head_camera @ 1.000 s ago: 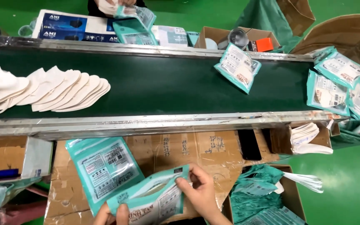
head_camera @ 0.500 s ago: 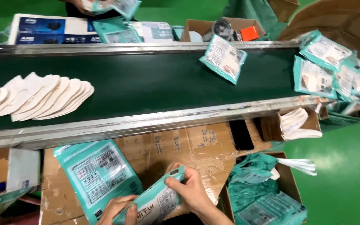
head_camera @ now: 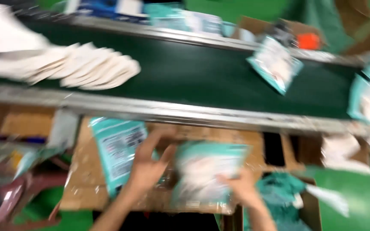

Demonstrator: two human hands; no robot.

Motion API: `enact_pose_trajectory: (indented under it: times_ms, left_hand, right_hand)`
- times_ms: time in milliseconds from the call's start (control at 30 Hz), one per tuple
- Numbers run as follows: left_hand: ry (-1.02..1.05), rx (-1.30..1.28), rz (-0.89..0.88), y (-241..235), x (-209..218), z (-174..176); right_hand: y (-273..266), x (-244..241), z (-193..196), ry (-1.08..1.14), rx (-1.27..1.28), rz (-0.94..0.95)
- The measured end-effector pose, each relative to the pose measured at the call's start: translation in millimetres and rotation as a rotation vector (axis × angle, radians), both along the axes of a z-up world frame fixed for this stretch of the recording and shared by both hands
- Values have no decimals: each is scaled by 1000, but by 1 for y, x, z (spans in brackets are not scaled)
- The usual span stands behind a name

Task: Packaging face masks into plastic bags and sealing them at a conveyor belt.

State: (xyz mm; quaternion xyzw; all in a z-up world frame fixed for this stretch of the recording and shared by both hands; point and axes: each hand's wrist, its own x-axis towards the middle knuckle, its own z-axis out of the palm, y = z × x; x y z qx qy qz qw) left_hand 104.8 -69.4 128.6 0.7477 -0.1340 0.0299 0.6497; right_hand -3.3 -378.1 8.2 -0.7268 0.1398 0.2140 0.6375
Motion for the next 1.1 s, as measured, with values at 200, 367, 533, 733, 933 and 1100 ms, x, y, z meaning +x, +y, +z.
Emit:
enact_pose_trajectory:
  times_ms: [200,367,533,733,933,1100]
  left_hand:
    - [-507,873,418,52,127,17]
    - [-444,1151,546,94,255,-67]
    - [-771,831,136,43,164,-12]
    - [-598,478,-443,-33,-16,-6]
    - [-147,259,-384,-29,-29,-52]
    - [70,315,-429,-51,-39,-121]
  right_hand:
    - [-161,6,11,-876,873,-539]
    - [-55,9,36,-329,296,-690]
    - [39,22,71,-612,-56,-527]
    - [67,27,94,-962,-554,-83]
    - [42,8,36,-699,-368,-119]
    - [56,6,9,-720,-295,-20]
